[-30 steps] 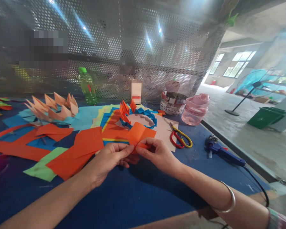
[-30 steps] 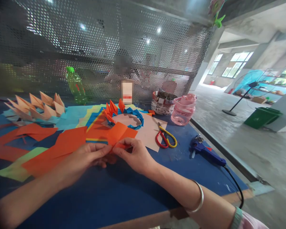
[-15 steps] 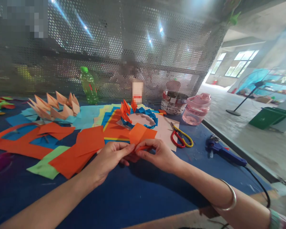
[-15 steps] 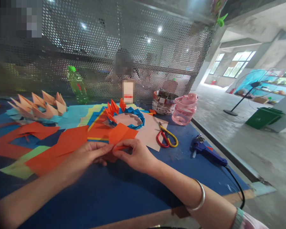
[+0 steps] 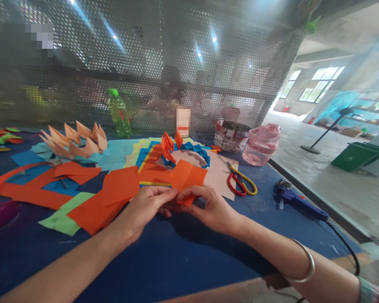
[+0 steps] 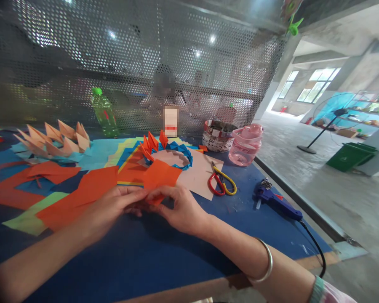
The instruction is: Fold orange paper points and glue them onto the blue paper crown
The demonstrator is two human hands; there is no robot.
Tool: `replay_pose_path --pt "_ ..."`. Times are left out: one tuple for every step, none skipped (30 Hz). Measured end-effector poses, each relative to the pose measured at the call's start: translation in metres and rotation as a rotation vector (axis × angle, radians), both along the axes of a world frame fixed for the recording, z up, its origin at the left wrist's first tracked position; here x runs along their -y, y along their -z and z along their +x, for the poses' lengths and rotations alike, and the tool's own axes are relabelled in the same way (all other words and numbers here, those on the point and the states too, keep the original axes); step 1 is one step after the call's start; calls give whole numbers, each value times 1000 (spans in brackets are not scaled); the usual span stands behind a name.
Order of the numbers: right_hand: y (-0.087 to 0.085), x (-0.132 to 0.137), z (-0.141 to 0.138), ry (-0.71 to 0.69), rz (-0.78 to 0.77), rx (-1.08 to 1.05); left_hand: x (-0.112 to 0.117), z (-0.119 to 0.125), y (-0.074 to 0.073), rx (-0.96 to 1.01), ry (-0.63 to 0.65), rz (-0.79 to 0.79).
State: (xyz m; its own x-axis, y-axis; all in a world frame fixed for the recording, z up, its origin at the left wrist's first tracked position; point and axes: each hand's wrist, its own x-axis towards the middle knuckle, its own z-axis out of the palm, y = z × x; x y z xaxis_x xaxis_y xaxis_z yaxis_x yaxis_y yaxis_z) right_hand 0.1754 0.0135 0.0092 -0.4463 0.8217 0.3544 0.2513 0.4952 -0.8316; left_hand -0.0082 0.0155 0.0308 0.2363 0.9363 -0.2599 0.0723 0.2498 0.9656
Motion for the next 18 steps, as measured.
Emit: replay_pose_path --pt "0 0 0 34 7 -1 0 0 0 0 0 6" --pt "0 -1 1 58 7 1 -1 0 0 0 1 14" --pt "0 -1 1 67 2 3 -2 -1 1 -3 6 22" --pt "0 -2 1 67 -7 3 -2 -1 1 -8 12 30" --pt "0 -3 2 64 -15 3 -3 -1 2 -14 20 35" --pt "-1 -3 2 57 -23 3 -3 -1 3 -21 24 40" --pt "-1 -4 2 48 -31 1 -3 -1 3 -26 27 43" --pt "-2 -4 2 41 -39 -2 -3 -1 4 -30 25 50" --pt "-2 -5 2 39 -44 -7 -2 -1 4 -33 21 57" --pt "-2 -5 2 46 -47 -12 -2 -1 4 -41 17 66" --pt "-2 -5 2 58 -51 -22 -1 -1 4 -52 14 75" --pt "-1 -5 2 76 -55 -36 -1 -1 4 -67 8 86" --pt "-1 -5 2 97 -60 -54 0 0 3 -80 3 94" --pt "0 -5 2 115 -66 -74 0 0 3 -92 -1 97" --pt "1 -6 2 125 -75 -94 0 1 3 -100 -3 100" --pt "2 -6 2 125 -85 -106 0 1 4 -103 -4 102" --pt "2 -7 2 119 -93 -108 -1 2 4 -104 -5 105" --pt "3 -7 2 110 -101 -101 -1 2 4 -104 -6 108"
